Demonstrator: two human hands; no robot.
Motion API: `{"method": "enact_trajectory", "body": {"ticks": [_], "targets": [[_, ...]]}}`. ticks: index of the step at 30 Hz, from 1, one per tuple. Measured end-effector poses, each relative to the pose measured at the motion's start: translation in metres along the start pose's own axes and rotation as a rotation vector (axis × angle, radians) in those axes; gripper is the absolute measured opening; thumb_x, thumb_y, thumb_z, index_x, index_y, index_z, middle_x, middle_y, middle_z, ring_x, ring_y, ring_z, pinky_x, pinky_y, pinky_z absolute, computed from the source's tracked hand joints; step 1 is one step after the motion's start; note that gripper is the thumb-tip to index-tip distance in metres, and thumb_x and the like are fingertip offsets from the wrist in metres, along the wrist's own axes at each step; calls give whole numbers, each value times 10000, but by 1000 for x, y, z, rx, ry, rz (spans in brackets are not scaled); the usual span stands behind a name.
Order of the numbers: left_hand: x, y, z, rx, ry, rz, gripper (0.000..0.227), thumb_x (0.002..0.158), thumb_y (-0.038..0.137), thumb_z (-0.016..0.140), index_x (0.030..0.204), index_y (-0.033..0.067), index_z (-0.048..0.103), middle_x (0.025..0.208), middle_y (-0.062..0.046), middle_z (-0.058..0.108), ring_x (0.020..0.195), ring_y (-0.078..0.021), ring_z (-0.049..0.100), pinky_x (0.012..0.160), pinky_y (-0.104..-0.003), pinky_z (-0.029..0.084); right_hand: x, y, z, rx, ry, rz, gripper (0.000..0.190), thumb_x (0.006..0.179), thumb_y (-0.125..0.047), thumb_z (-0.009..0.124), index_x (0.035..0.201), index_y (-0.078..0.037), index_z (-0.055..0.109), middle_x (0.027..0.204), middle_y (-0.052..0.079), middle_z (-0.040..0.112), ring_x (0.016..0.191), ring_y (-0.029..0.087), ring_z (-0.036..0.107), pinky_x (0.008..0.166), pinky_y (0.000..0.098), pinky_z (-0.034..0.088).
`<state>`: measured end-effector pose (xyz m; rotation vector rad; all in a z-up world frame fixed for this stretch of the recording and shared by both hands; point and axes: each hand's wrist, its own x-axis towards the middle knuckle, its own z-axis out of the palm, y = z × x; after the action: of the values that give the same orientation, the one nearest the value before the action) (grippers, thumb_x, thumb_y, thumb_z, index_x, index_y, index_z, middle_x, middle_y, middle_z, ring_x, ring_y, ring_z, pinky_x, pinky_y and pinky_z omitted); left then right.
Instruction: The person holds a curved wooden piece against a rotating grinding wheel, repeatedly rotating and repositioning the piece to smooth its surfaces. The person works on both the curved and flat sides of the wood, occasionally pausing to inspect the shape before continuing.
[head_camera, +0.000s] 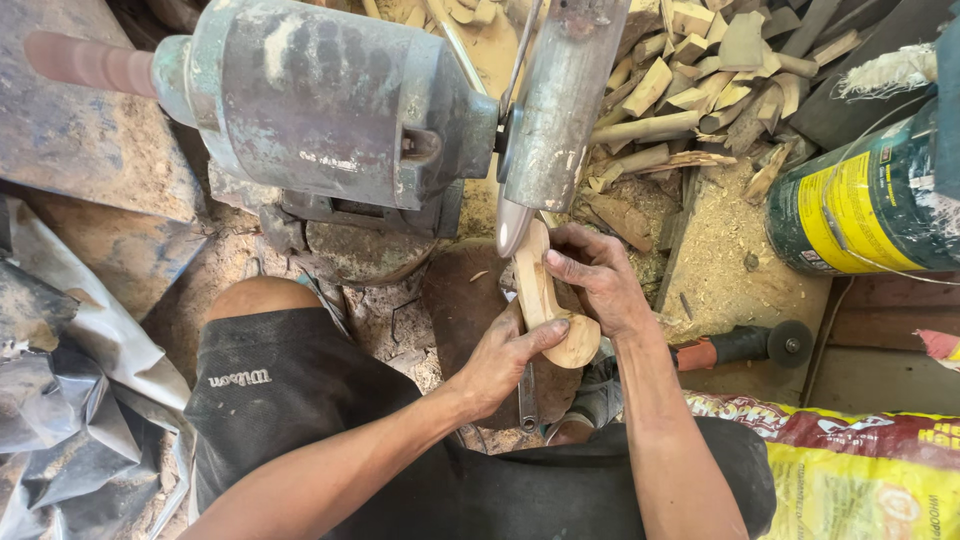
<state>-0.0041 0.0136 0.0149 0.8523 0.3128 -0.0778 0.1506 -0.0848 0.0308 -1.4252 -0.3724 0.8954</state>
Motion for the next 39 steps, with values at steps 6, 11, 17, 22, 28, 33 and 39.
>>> {"method": "enact_trajectory", "body": {"ticks": [6,11,17,22,28,33,39], "targets": [[4,3,3,-15,40,4,622,952,280,662,1453,-24,451,1291,-131,638,1211,-192,594,1062,-356,462,8,2,-4,30,-27,-16,361,882,-181,792,1156,40,712,1021,65,718,950,136,648,868,285,525],[5,8,-2,-56,56,-33,628,930,277,673,1445,-3,448,1265,-118,647,1182,-186,618,1044,-355,488,11,2,0,100,-12,-12,368,898,-144,772,1204,47,702,1081,91,729,997,157,662,912,309,535],[7,15,-12,-2,80,-37,630,908,340,694,1385,-38,527,1207,-132,675,1137,-184,640,1014,-338,502,15,1,11,158,38,-5,411,912,-126,737,1271,60,664,1157,129,727,1049,187,683,961,350,550],[13,22,-19,57,76,-25,652,886,401,697,1345,-42,560,1138,-130,696,1066,-191,663,934,-342,541,20,-1,16,216,81,-2,394,930,-109,716,1270,77,643,1143,148,722,1029,211,696,946,378,570],[24,27,-23,97,75,-68,633,890,411,676,1337,-20,551,1113,-123,700,1034,-196,689,860,-363,586,29,-2,14,232,65,-54,392,929,-96,712,1277,66,638,1151,140,718,1026,212,695,942,385,574],[19,25,-20,96,69,-33,650,912,387,679,1377,-46,540,1153,-143,690,1063,-205,672,914,-366,552,27,-1,11,161,45,-83,391,941,-115,724,1275,71,644,1166,142,712,1054,196,675,989,372,542],[2,18,-9,78,72,34,672,929,315,671,1461,-33,457,1287,-134,652,1218,-185,606,1080,-341,459,13,4,8,73,11,-50,396,902,-168,730,1232,44,673,1103,117,739,1022,179,691,955,347,562]]}}
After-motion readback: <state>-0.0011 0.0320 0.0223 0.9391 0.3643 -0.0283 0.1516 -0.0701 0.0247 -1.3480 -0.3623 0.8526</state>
